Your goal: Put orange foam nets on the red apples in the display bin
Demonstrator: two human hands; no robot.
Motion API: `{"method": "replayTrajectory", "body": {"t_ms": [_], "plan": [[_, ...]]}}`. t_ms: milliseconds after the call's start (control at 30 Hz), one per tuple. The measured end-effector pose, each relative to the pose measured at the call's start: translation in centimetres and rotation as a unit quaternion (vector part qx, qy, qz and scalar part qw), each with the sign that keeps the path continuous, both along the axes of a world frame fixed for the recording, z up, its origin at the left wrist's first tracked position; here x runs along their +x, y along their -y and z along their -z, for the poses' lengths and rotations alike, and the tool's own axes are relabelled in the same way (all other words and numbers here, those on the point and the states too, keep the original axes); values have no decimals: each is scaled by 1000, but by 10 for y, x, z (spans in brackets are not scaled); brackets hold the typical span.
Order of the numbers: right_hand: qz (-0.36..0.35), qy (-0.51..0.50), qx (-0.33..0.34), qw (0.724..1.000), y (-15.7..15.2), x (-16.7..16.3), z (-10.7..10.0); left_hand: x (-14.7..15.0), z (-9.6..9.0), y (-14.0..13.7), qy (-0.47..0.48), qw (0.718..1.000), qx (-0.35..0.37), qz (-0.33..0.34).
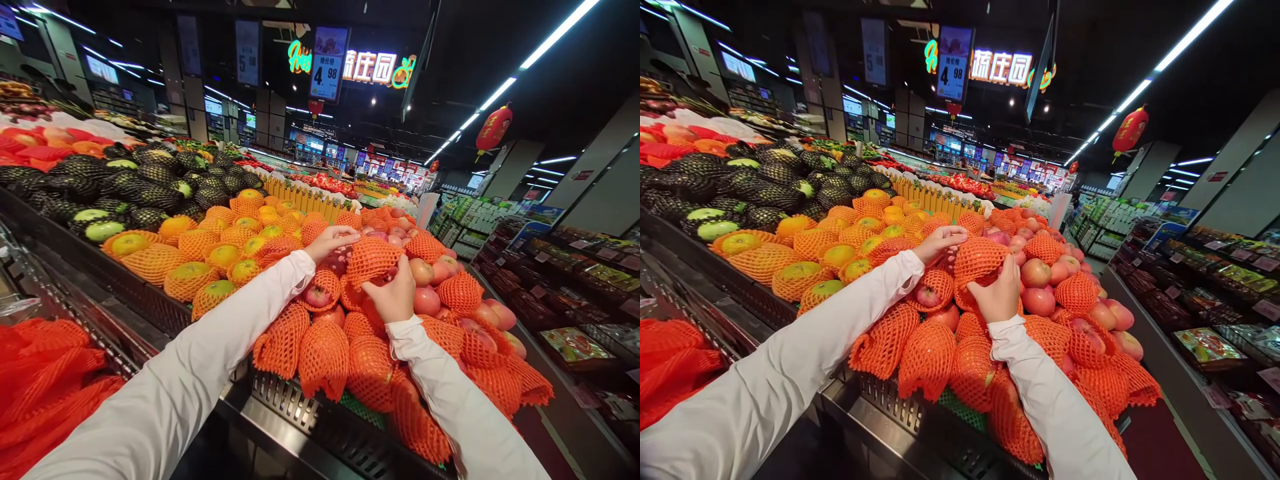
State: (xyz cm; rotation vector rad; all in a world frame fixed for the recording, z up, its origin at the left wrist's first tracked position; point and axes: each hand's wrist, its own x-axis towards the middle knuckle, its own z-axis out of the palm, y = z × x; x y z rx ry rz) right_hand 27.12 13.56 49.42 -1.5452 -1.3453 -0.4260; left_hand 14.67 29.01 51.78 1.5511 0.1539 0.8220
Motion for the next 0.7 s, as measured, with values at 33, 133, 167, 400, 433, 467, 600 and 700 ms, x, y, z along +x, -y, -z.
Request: {"method": "replayTrajectory", "body": {"t_ms": [33, 133, 167, 400, 433, 467, 600, 700], "plan": [[2, -20, 17, 1000, 0, 1, 1, -1, -1, 1, 19, 1000, -1, 5], [19, -48, 41, 998, -1, 3, 3, -3, -2, 2, 39, 999, 14, 32], [23, -50, 44, 998, -1, 3, 4, -3, -3, 3, 32, 998, 18, 43], [33, -30, 53, 998, -5, 9, 5, -4, -5, 7, -27, 996, 49, 71], [36, -24, 56, 997, -5, 10, 5, -4, -5, 6, -35, 995, 63, 70], [41, -17, 58, 997, -6, 11, 6, -3, -4, 6, -44, 994, 79, 69], [68, 16, 63, 996, -8, 14, 8, -1, 0, 5, -48, 993, 89, 68], [85, 20, 69, 994, -9, 14, 9, 1, 2, 7, -20, 995, 44, 92]]}}
